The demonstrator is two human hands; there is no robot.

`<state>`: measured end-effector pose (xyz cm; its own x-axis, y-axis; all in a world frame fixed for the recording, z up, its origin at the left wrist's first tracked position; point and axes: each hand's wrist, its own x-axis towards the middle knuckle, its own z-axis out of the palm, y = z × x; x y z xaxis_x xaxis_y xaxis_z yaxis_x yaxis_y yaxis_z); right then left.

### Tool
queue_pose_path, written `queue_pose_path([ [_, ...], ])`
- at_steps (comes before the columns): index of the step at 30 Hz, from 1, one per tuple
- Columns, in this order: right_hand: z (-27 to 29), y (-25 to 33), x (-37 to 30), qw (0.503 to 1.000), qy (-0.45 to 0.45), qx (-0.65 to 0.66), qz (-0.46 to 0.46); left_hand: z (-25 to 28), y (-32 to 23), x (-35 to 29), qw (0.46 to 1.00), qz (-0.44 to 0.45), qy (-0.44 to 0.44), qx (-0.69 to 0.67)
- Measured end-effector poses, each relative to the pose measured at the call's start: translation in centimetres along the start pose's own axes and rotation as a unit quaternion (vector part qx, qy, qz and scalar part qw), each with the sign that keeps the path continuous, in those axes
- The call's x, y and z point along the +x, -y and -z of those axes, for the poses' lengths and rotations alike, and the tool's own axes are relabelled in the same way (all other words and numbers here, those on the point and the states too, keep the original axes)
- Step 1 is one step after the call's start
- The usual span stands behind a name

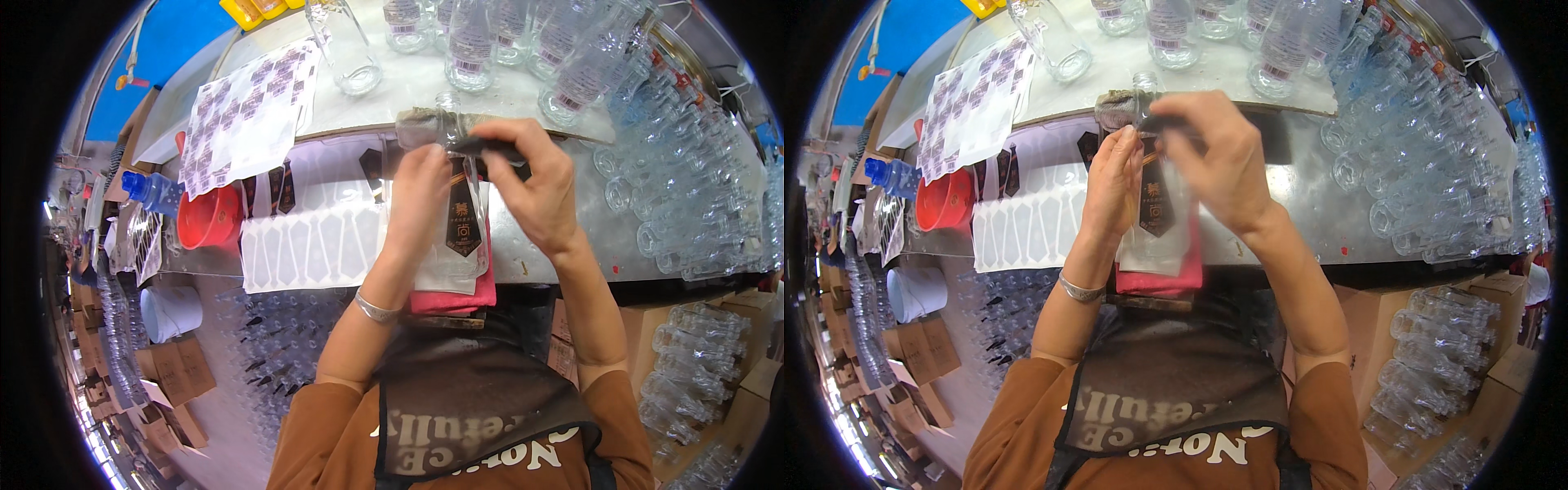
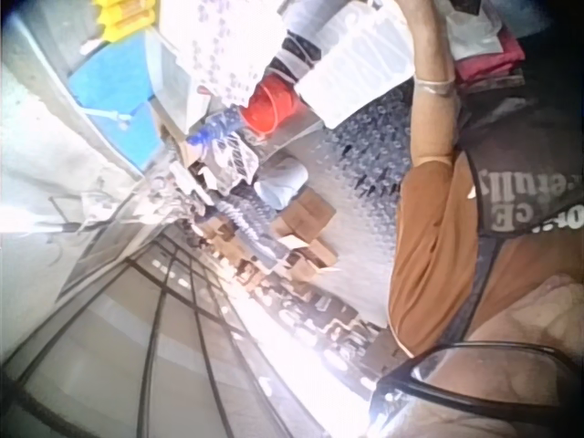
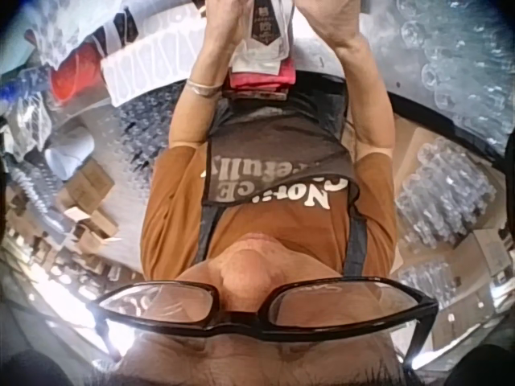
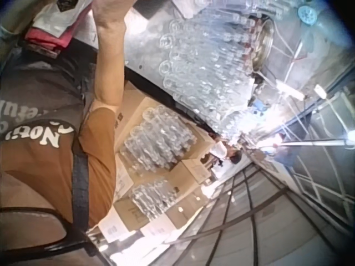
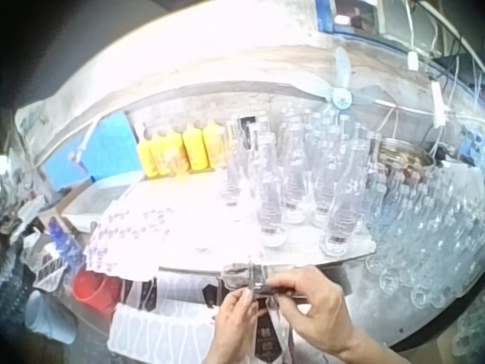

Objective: The person applies labels to clear plastic bottles one at a time. They pick up a bottle, place a label on it, smooth it with a black card, and set the bottle aside. The process repeats for multiple bottles.

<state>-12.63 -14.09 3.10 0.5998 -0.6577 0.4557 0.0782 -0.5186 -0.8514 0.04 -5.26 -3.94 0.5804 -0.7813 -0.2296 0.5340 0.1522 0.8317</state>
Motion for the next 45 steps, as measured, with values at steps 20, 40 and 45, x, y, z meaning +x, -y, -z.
queue_pose_path([
  [20,1.7,-0.5,-0.9,0.983,0.108,-0.079,0.125,1.7,0.0,0.1,0.998,0.013,0.055,-0.005],
  [40,-0.2,1.6,-5.0,0.955,0.198,-0.118,0.187,1.8,-1.8,-4.0,0.999,0.013,0.025,0.016],
  [45,-0.5,3.4,-5.7,0.971,0.121,-0.107,0.177,2.9,-1.3,-5.3,0.997,0.016,0.059,0.037],
])
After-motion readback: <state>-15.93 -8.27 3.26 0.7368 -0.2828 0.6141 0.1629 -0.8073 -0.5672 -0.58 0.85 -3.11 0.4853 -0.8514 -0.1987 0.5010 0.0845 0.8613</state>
